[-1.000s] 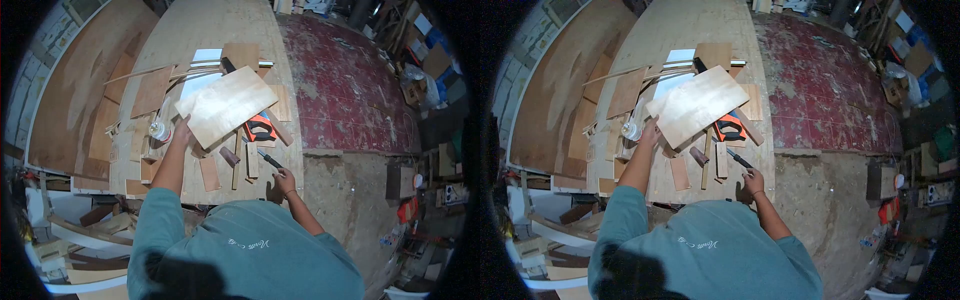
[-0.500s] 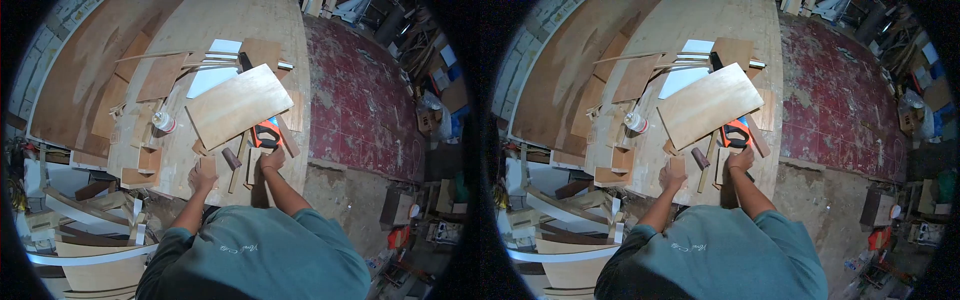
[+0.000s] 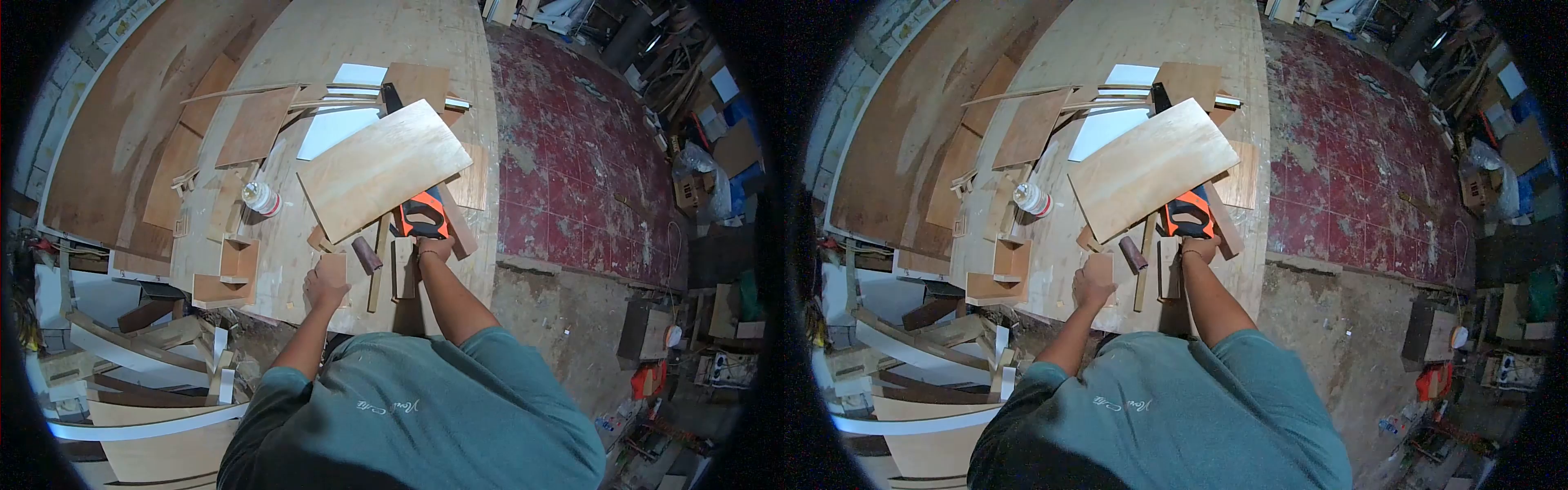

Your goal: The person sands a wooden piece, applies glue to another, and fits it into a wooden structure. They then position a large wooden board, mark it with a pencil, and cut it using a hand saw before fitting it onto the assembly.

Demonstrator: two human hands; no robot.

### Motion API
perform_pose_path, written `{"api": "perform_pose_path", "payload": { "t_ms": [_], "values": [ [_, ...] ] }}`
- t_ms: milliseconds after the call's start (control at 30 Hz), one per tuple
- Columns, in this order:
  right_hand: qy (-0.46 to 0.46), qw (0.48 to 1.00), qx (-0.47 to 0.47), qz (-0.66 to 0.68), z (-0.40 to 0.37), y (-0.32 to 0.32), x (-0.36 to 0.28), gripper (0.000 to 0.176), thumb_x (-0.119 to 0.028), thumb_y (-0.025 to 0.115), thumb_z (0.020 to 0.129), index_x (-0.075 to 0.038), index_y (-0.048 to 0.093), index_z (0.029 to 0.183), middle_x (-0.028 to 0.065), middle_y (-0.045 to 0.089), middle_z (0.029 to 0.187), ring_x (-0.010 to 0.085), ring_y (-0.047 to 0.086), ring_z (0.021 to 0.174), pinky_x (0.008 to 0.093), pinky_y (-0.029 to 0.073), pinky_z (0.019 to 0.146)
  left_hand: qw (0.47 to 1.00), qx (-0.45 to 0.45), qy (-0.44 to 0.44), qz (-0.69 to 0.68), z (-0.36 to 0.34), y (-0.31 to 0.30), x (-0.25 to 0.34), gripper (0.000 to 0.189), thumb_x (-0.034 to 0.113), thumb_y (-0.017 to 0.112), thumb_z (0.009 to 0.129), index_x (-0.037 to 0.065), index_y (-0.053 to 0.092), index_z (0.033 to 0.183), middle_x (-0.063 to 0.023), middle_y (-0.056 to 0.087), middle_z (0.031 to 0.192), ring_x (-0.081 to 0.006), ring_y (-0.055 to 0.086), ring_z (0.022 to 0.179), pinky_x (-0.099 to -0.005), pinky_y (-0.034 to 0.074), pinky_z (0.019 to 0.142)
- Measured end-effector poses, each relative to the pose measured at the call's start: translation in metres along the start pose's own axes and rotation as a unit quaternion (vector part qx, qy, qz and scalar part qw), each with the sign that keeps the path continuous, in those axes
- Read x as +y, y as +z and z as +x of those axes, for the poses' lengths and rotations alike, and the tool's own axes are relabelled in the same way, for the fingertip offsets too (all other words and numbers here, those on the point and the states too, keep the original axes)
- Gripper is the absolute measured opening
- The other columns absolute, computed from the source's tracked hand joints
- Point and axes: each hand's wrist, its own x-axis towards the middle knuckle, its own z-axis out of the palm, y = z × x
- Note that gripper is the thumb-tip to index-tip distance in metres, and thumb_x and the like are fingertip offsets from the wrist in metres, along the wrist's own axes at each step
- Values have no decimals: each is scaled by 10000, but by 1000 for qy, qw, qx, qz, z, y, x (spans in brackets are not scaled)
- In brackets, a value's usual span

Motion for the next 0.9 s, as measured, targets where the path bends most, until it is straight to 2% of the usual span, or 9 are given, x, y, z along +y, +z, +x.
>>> {"api": "perform_pose_path", "payload": {
  "t_ms": [167,300,367,400,533,633,700,867,900],
  "values": [
    [-12,997,-44,69,39,27,29,469,-163,727,607,22,573,1009,216,639,954,355,623,939,379,485,799,1000,12,28,5,4,0,-9,896,355,800,573,54,345,1284,-153,410,1202,-320,369,1178,-436,307,1015],
    [-99,990,-95,27,17,-21,17,191,-137,658,711,21,619,812,92,622,765,237,580,636,371,457,590,998,29,54,6,8,6,-24,863,361,797,575,46,383,1264,-156,422,1193,-320,377,1170,-421,321,1008],
    [15,926,-280,252,17,-40,29,130,-131,623,738,-9,599,777,55,547,651,208,499,535,351,407,510,997,38,63,6,6,7,-27,856,361,797,574,45,392,1259,-158,424,1192,-323,379,1166,-417,328,1003],
    [54,917,-279,282,2,-50,30,108,-139,606,755,-39,580,785,31,486,613,163,439,503,301,365,471,997,49,64,7,4,5,-26,848,375,799,568,34,411,1241,-162,439,1164,-324,407,1135,-414,350,980],
    [119,885,-356,276,-37,-99,35,59,-98,584,779,-47,560,792,29,501,648,137,462,503,305,415,453,998,31,52,-1,8,2,-25,858,358,796,561,38,400,1252,-164,438,1167,-329,407,1134,-406,345,988],
    [73,880,-401,245,-62,-129,34,87,-123,588,792,-42,566,816,19,523,686,126,501,564,274,445,524,998,34,46,7,8,0,-23,842,352,789,568,50,401,1252,-160,447,1152,-331,421,1119,-411,356,979],
    [-65,886,-420,184,-72,-136,35,130,-151,602,796,-36,574,849,17,555,733,108,531,634,246,458,606,999,22,36,1,12,1,-23,854,348,786,570,60,389,1269,-160,445,1165,-332,419,1125,-412,361,974],
    [-102,846,-470,229,-80,-127,28,183,-125,635,795,-16,561,923,18,572,769,100,548,670,239,471,642,994,92,65,4,6,-6,-20,801,343,747,651,73,374,1306,-177,483,1179,-345,455,1114,-411,387,948],
    [-121,839,-480,227,-85,-126,22,193,-105,635,798,-14,550,945,21,574,773,103,553,678,241,477,644,980,117,104,-121,7,-9,-16,680,333,686,734,68,405,1294,-172,518,1155,-316,498,1072,-410,405,917]
  ]
}}
